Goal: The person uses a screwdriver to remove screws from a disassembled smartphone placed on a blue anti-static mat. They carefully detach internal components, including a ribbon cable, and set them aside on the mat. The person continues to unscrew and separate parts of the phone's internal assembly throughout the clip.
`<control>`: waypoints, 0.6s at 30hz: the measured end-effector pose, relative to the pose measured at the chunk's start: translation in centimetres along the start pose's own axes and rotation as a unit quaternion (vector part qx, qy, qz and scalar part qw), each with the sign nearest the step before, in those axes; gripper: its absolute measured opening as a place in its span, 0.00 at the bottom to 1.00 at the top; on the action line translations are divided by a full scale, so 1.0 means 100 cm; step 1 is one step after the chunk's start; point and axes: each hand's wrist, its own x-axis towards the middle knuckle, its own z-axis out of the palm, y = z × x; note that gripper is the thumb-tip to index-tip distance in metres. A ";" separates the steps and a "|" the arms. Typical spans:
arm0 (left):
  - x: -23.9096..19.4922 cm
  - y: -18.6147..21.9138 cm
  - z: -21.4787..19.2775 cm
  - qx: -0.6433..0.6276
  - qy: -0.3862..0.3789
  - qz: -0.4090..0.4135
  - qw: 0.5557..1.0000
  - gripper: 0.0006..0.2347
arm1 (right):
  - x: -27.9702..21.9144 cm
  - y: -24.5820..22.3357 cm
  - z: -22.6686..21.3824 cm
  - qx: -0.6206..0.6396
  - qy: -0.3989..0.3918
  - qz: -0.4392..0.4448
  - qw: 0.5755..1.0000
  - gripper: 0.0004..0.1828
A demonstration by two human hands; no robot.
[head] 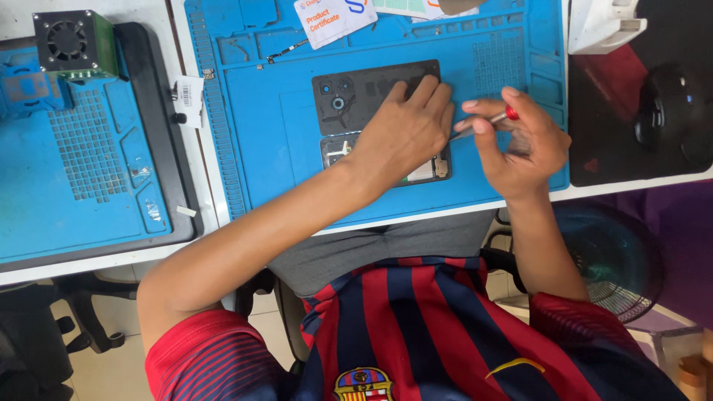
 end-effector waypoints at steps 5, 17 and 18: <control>-0.002 -0.002 0.002 0.007 0.045 0.008 0.999 0.04 | 0.003 -0.006 -0.001 -0.066 -0.006 -0.034 0.997 0.26; -0.001 -0.007 0.006 0.020 0.031 0.049 0.998 0.06 | 0.007 -0.018 0.002 -0.116 0.008 -0.079 0.990 0.19; -0.002 -0.005 0.005 0.023 0.029 0.045 0.998 0.06 | 0.007 -0.019 0.001 -0.118 0.011 -0.073 0.990 0.18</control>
